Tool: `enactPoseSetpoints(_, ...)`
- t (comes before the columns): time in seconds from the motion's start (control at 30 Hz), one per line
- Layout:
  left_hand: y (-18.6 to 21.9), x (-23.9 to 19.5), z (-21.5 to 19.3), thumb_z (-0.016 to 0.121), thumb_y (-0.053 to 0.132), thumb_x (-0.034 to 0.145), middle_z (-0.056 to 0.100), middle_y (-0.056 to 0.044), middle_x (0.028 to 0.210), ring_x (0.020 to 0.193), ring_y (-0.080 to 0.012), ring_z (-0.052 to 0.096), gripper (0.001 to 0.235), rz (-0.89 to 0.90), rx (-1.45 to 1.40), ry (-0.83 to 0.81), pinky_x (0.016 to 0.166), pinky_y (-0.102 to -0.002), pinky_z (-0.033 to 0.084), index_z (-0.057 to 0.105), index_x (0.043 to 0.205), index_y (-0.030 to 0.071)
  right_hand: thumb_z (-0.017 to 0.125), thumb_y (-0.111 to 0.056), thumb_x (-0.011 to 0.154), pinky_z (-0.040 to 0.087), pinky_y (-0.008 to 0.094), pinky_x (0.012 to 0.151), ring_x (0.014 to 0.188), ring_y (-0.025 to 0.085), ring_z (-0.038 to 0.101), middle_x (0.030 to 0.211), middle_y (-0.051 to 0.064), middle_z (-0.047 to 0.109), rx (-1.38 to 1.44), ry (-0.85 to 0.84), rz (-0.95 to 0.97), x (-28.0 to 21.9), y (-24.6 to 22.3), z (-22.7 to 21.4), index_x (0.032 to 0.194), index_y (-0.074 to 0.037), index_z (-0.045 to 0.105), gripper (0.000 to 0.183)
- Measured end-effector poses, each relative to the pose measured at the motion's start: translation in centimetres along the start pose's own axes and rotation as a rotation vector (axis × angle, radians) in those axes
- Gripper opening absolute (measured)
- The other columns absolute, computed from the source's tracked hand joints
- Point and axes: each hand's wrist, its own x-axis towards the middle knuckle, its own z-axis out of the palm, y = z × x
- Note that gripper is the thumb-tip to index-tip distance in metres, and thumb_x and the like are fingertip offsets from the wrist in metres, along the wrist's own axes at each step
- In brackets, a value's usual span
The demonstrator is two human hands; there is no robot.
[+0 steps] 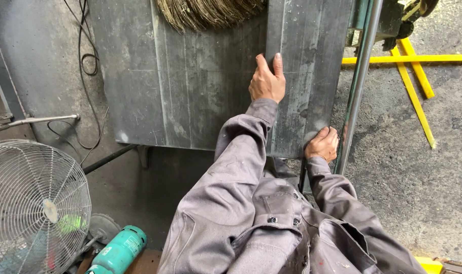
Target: Manually aligning and feeding yellow-painted metal strips into an industrial cutting machine.
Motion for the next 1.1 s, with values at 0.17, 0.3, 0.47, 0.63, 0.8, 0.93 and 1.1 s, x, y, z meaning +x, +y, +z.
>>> enactPoseSetpoints(0.17, 0.0, -0.4, 0.2, 0.031, 0.058, 0.104, 0.074, -0.024, 0.101, 0.084, -0.0413, 0.077, 0.067, 0.039, -0.006, 0.027, 0.064, -0.048, 0.064, 0.046, 0.136, 0.001, 0.031, -0.045, 0.113, 0.048, 0.051, 0.092, 0.115, 0.04, 0.06, 0.121, 0.018, 0.066, 0.007, 0.025, -0.003, -0.3, -0.8, -0.8, 0.128, -0.004, 0.058, 0.051)
enactPoseSetpoints(0.3, 0.0, -0.2, 0.3, 0.031, 0.059, 0.104, 0.075, -0.024, 0.099, 0.084, -0.0413, 0.077, 0.069, 0.041, -0.007, 0.023, 0.066, -0.049, 0.063, 0.045, 0.138, 0.001, 0.031, -0.044, 0.113, 0.048, 0.051, 0.091, 0.113, 0.039, 0.06, 0.12, 0.017, 0.066, 0.007, -0.006, 0.033, -0.1, -0.2, -0.3, 0.128, -0.004, 0.058, 0.051)
enactPoseSetpoints(0.47, -0.2, -0.2, 0.3, 0.03, 0.059, 0.104, 0.075, -0.024, 0.099, 0.086, -0.0417, 0.077, 0.07, 0.017, 0.006, 0.005, 0.066, -0.048, 0.064, 0.043, 0.141, 0.0, 0.031, -0.044, 0.113, 0.049, 0.05, 0.091, 0.113, 0.039, 0.061, 0.119, 0.017, 0.066, 0.006, 0.007, 0.017, -0.1, -0.2, -0.2, 0.129, -0.005, 0.058, 0.051)
enactPoseSetpoints(0.63, -0.3, -0.1, 0.3, 0.03, 0.058, 0.104, 0.076, -0.024, 0.098, 0.088, -0.0424, 0.076, 0.07, 0.037, 0.007, 0.013, 0.069, -0.049, 0.063, 0.043, 0.141, 0.0, 0.031, -0.044, 0.113, 0.049, 0.05, 0.092, 0.113, 0.039, 0.061, 0.118, 0.017, 0.066, 0.034, -0.005, 0.024, -0.3, -0.6, -0.7, 0.129, -0.005, 0.058, 0.05)
enactPoseSetpoints(0.8, -0.4, 0.1, 0.4, 0.029, 0.058, 0.103, 0.076, -0.022, 0.097, 0.086, -0.04, 0.078, 0.07, -0.002, -0.028, -0.024, 0.068, -0.047, 0.064, 0.043, 0.141, 0.001, 0.031, -0.045, 0.114, 0.049, 0.05, 0.09, 0.112, 0.039, 0.061, 0.118, 0.018, 0.066, 0.043, 0.014, 0.001, -0.3, -0.4, -0.5, 0.129, -0.005, 0.058, 0.05)
enactPoseSetpoints(0.93, -0.2, -0.3, 0.1, 0.031, 0.057, 0.104, 0.076, -0.022, 0.095, 0.085, -0.0399, 0.077, 0.067, 0.036, -0.016, 0.017, 0.068, -0.048, 0.064, 0.044, 0.138, 0.001, 0.031, -0.045, 0.114, 0.049, 0.049, 0.09, 0.11, 0.037, 0.062, 0.116, 0.017, 0.066, 0.04, 0.015, 0.011, -0.4, -0.8, -1.0, 0.129, -0.005, 0.058, 0.051)
enactPoseSetpoints(1.1, 0.1, -0.1, 0.0, 0.033, 0.057, 0.104, 0.077, -0.02, 0.092, 0.081, -0.0375, 0.078, 0.061, 0.018, -0.046, 0.009, 0.066, -0.047, 0.063, 0.049, 0.131, 0.005, 0.032, -0.046, 0.113, 0.05, 0.048, 0.087, 0.108, 0.037, 0.062, 0.114, 0.018, 0.066, 0.034, 0.021, 0.026, -0.4, -0.6, -0.7, 0.131, -0.006, 0.059, 0.052)
